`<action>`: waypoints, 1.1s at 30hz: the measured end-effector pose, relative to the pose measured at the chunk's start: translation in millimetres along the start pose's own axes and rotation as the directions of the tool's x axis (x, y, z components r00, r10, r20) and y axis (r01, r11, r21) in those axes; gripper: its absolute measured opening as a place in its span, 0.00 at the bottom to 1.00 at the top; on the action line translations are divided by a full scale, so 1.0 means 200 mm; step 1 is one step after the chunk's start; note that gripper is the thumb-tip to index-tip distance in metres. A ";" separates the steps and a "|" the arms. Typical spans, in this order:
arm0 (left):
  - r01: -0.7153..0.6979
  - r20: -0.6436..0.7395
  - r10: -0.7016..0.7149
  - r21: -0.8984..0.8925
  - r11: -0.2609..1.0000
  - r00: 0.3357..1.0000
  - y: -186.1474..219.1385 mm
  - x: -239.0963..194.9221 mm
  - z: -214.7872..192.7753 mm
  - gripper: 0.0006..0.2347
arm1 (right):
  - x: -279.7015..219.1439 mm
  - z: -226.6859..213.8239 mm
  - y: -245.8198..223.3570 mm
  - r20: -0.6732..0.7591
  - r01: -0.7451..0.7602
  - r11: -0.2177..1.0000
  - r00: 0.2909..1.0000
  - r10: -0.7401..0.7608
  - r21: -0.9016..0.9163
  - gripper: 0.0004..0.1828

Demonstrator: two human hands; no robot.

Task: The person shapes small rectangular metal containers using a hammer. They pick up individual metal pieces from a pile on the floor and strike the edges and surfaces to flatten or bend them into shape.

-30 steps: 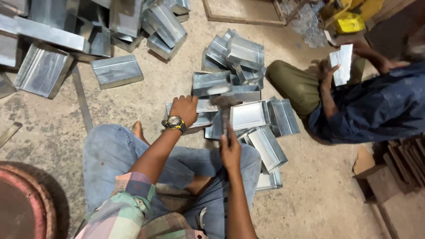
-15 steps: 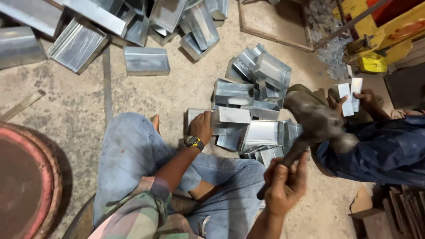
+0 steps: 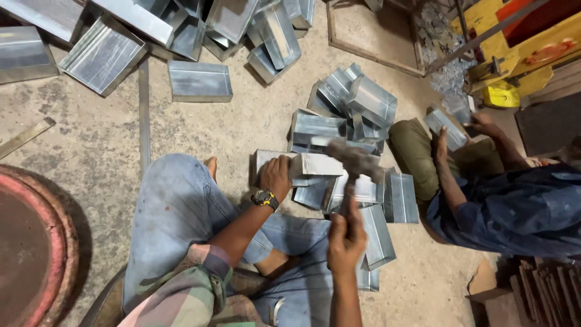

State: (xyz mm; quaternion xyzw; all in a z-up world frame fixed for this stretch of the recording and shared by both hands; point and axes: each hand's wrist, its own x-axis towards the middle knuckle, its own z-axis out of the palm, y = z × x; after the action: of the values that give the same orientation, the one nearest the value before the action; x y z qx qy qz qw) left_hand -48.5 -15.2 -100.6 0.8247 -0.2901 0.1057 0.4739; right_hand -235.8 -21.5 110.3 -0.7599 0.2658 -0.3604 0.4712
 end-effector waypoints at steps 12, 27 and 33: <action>-0.001 -0.032 0.001 0.002 1.000 0.999 -0.01 0.02 -0.03 0.21 | -0.04 0.06 0.08 0.194 -0.068 0.992 0.977 0.087 -0.103 0.26; -0.328 0.344 0.208 0.340 0.881 0.916 0.25 0.29 -0.32 0.10 | 0.02 -0.09 0.24 -0.178 -0.091 0.987 0.977 0.114 0.134 0.27; -0.354 0.360 0.212 0.395 0.848 0.909 0.23 0.29 -0.31 0.10 | -0.04 0.03 0.50 -0.054 -0.262 0.957 0.961 0.270 0.125 0.25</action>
State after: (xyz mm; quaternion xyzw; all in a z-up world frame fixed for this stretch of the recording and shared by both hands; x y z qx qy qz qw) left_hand -21.7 -3.0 -7.6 0.8655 -0.4463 0.1118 0.1980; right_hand -242.1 -53.3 14.8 -0.6750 0.3606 -0.3353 0.5494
